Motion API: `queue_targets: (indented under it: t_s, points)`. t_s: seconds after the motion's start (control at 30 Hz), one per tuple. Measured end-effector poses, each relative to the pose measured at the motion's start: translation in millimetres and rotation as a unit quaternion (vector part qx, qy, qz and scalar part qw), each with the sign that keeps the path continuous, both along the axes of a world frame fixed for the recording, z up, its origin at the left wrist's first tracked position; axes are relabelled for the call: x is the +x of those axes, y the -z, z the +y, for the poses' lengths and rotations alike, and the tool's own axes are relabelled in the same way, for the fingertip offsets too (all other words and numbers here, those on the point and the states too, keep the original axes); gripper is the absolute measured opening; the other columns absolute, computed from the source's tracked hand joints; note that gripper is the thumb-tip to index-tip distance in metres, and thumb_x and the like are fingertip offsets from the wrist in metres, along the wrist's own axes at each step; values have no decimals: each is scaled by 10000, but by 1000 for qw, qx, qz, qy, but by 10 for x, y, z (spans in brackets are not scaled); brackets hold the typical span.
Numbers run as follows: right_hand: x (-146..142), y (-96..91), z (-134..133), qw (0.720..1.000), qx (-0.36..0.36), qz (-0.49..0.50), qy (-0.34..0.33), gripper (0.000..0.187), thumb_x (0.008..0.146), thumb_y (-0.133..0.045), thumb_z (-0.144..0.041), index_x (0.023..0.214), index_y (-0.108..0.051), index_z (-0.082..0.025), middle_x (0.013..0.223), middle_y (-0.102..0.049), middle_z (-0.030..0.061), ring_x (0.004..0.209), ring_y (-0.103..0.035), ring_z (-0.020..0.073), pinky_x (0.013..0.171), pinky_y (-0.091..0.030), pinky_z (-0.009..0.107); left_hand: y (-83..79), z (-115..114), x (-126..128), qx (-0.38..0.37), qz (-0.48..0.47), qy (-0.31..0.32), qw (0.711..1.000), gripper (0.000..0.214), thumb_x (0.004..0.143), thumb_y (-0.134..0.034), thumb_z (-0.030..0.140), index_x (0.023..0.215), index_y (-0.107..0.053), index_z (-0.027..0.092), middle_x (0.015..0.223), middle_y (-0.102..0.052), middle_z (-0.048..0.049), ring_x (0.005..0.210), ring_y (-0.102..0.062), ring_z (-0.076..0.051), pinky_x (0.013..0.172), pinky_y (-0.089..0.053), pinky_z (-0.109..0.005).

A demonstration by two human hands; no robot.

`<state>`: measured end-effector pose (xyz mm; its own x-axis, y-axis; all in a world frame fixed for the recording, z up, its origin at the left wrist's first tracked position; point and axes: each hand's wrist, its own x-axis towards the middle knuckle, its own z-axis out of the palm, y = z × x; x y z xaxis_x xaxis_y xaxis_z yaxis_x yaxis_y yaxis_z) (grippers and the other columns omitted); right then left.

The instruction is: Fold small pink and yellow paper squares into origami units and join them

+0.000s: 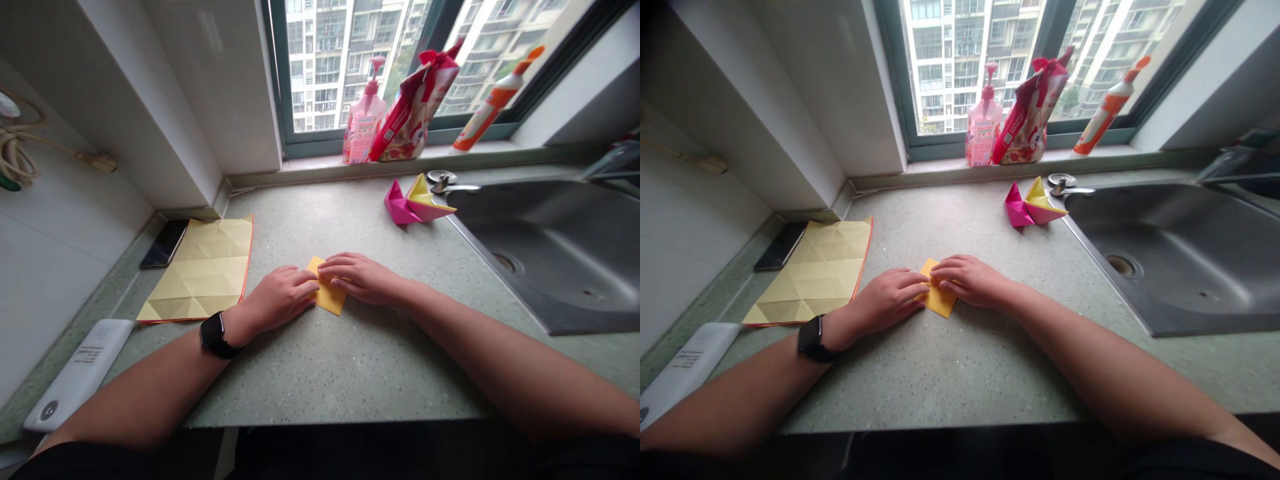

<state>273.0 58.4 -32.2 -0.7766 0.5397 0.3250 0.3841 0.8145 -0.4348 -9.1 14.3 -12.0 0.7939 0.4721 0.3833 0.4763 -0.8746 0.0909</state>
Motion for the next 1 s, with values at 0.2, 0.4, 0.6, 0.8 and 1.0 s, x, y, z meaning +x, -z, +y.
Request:
queue_targets:
  t_s: [0.2, 0.4, 0.6, 0.8, 1.0]
  points:
    - [16, -58, -6, 1000, -24, -6, -11, 324, 1129, -593, -341, 1411, -748, -302, 1408, -776, 72, 1330, -690, 256, 1185, -528, 506, -77, -7, -32, 51, 32, 8, 998, 170, 1062, -664, 269, 1210, -718, 204, 1327, -779, -93, 1068, -766, -260, 1018, -592, -472]
    - [21, -41, -3, 1000, -27, -11, -8, 344, 1135, -579, -387, 1419, -741, -281, 1422, -768, 94, 1345, -680, 271, 1190, -515, 522, -118, -15, -23, 75, 57, 14, 995, 165, 1077, -585, 188, 1165, -723, 210, 1264, -797, -79, 1004, -759, -243, 963, -588, -440]
    - [74, -47, 22, 998, -51, -23, -6, 586, 1032, -713, -599, 1525, -681, -284, 1474, -730, 125, 1381, -647, 321, 1196, -498, 550, -60, 4, -17, 41, 16, -30, 999, 246, 1054, -557, 138, 1251, -691, 195, 1183, -811, -88, 981, -761, -248, 865, -589, -394]
    - [32, -35, -28, 999, -7, -32, 15, 766, 845, -936, -528, 1524, -679, -286, 1475, -726, 134, 1370, -650, 338, 1191, -504, 549, -11, 43, -8, 0, 0, -95, 995, 164, 963, -623, 117, 1083, -713, 185, 1013, -806, -91, 898, -741, -257, 1003, -575, -496]
    - [-5, -12, -23, 996, 51, -1, 71, 394, 925, -794, -189, 1310, -800, -275, 1286, -812, 88, 1106, -767, 261, 978, -616, 437, -20, 41, -23, -10, -101, -108, 989, 149, 1018, -597, 124, 1080, -708, 202, 1043, -818, -77, 939, -753, -254, 859, -585, -400]
